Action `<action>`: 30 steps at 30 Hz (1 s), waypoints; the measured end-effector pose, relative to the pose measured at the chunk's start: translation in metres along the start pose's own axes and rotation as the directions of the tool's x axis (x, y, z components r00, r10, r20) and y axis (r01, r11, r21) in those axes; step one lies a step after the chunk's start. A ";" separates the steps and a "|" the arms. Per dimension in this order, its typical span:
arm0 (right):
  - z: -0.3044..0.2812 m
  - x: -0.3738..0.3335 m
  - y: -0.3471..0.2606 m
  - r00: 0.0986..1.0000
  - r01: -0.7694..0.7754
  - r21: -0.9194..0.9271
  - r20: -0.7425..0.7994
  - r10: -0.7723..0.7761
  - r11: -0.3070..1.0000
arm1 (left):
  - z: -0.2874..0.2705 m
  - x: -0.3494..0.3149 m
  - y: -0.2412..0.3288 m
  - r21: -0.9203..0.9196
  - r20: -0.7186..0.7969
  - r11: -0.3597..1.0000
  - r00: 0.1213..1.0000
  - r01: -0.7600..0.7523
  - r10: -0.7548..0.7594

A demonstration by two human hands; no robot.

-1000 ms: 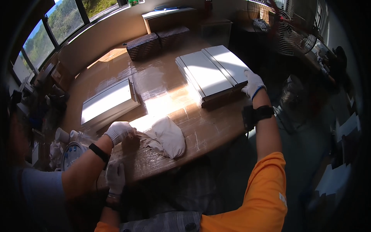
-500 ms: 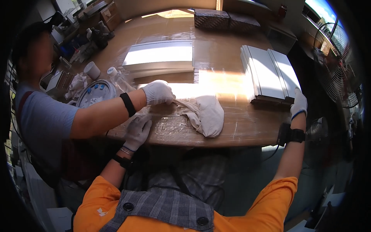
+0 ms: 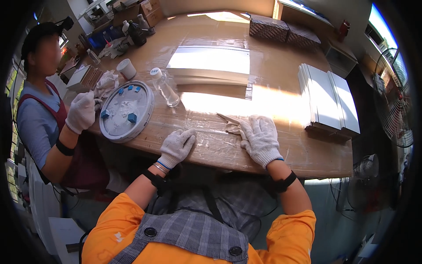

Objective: The recorder is polishing or cleaning small white wooden panels using a blue applicator block and a white cloth in a factory setting.

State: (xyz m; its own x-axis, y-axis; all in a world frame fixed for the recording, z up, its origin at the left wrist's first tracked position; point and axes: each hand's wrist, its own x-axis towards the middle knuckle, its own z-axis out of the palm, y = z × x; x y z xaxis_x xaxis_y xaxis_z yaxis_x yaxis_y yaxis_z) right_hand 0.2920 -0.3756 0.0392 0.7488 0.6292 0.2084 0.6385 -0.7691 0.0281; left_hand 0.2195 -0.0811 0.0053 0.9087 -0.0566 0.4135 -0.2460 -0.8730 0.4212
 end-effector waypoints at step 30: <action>0.035 0.218 0.045 0.977 -0.043 -0.347 -0.211 -0.033 0.937 | -0.010 -0.006 -0.020 -0.183 0.073 0.983 0.997 -0.020 0.034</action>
State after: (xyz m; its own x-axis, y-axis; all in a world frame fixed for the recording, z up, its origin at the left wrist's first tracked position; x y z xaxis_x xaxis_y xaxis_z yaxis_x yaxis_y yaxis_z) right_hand 0.4905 -0.2696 0.0513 0.6727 0.6166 0.4091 0.5043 -0.7866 0.3562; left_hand 0.2157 -0.0585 0.0026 0.9220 -0.1216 0.3677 -0.3220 -0.7682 0.5533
